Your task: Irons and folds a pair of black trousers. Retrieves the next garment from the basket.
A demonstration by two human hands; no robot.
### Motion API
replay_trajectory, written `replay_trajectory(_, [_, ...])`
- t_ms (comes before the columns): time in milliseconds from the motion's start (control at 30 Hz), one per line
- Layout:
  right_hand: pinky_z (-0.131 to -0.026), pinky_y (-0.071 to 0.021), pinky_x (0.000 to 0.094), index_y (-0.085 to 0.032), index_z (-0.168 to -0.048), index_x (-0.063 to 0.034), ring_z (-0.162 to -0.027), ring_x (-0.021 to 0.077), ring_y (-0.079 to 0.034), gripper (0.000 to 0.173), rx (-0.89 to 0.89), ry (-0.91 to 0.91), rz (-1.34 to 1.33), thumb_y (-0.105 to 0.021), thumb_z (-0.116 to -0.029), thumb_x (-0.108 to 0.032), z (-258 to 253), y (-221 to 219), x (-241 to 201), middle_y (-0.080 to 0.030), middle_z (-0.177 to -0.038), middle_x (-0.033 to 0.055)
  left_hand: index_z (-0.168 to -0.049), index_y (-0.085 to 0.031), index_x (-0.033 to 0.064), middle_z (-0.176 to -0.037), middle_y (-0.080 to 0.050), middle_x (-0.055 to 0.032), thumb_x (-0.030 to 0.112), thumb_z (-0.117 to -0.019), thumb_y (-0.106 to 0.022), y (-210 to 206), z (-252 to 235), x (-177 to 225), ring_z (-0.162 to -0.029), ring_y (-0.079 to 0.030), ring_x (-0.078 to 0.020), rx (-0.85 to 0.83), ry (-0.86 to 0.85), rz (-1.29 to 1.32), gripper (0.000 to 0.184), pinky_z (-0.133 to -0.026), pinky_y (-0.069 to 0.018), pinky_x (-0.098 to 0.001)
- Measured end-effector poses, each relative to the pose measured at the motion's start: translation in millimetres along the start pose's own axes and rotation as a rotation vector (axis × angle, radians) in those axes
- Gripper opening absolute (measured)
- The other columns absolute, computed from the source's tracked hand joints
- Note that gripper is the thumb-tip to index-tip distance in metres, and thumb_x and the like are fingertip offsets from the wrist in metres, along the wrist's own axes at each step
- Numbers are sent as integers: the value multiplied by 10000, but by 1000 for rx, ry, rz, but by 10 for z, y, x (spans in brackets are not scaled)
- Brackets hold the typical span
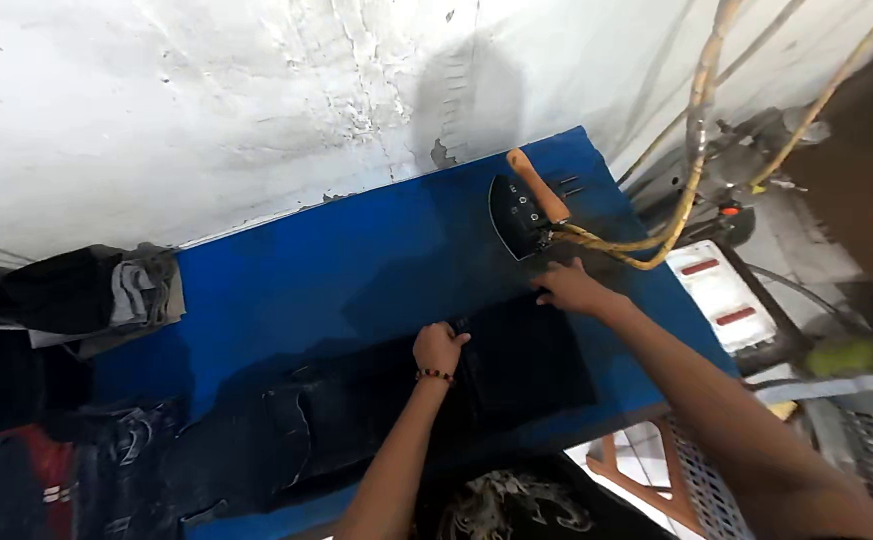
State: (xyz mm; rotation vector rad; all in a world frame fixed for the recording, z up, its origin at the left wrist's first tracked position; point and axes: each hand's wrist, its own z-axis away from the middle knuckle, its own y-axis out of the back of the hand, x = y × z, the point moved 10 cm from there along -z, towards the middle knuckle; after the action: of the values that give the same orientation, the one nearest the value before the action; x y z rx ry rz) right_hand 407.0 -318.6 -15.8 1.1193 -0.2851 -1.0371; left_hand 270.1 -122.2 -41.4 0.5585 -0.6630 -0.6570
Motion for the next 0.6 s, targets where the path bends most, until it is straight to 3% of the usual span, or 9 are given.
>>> replay_trajectory(67, [-1003, -400, 717, -707, -1148, 27, -1208, 496, -576, 251, 360, -101, -40, -740, -906, -28, 278, 108, -89, -658, -1198, 272, -1152, -707, 24, -1135, -715, -168, 403, -969, -696, -21, -19, 45, -1114, -671, -309, 7, 11, 14, 421, -973, -511, -515])
replay_trajectory(100, [-1030, -399, 706, -659, -1224, 50, -1252, 504, -552, 304, 508, -133, -92, -700, -948, -69, 434, 65, -194, -612, -1287, 297, -1149, -708, 26, -1127, -717, -166, 403, -964, -703, -24, -23, 37, -1103, -675, -309, 8, 6, 26, 420, -967, -514, -517])
replay_trajectory(133, [-1077, -382, 686, -596, -1332, 49, -1328, 484, -516, 414, 596, -136, -136, -646, -1003, -197, 551, -86, -303, -555, -1405, 290, -1152, -707, 25, -1121, -721, -165, 403, -962, -706, -21, -23, 30, -1096, -679, -310, 9, -7, 43, 423, -967, -515, -520])
replay_trajectory(200, [-1167, -269, 691, -451, -1516, 23, -1472, 430, -400, 729, 628, -81, -122, -475, -1033, -521, 613, -584, -435, -420, -1587, 238, -1168, -698, 6, -1124, -717, -183, 386, -963, -706, -7, -10, 27, -1101, -676, -328, 10, -64, 96, 431, -983, -508, -537])
replay_trajectory(233, [-1188, -192, 713, -384, -1561, 17, -1511, 419, -338, 813, 581, -68, -112, -417, -1023, -592, 594, -808, -436, -366, -1626, 222, -1182, -691, 1, -1128, -715, -185, 374, -969, -702, -13, 19, 11, -1103, -675, -324, 7, -94, 128, 429, -994, -507, -527])
replay_trajectory(333, [-1180, -76, 758, -277, -1581, 75, -1545, 464, -219, 867, 485, -93, -176, -453, -1026, -567, 486, -815, -568, -259, -1651, 283, -1198, -674, -31, -1133, -703, -193, 249, -999, -667, 111, 209, -118, -1096, -665, -297, 101, -227, 313, 344, -1007, -506, -449])
replay_trajectory(400, [-1185, -98, 746, -254, -1578, 97, -1549, 472, -193, 902, 488, -39, -197, -496, -1011, -561, 415, -617, -964, -216, -1654, 312, -1184, -694, -29, -1169, -701, -198, 205, -998, -656, 365, 528, -468, -1134, -662, -300, 349, -274, 400, 302, -995, -531, -420])
replay_trajectory(500, [-1203, -189, 690, -295, -1580, 63, -1547, 436, -234, 898, 410, 210, -215, -507, -1000, -589, 237, -581, -1995, -257, -1652, 283, -1203, -683, -60, -1266, -656, -266, 176, -967, -655, 814, 1356, -1494, -1220, -617, -403, 931, -194, 340, 335, -1033, -510, -489])
replay_trajectory(600, [-1224, -180, 658, -269, -1616, -18, -1563, 376, -226, 934, 211, 396, -283, -564, -964, -618, 8, -924, -2949, -260, -1680, 192, -1327, -476, -210, -1416, -450, -435, 159, -899, -711, 960, 2246, -2809, -1357, -425, -561, 1351, 94, 416, 612, -1139, -372, -576])
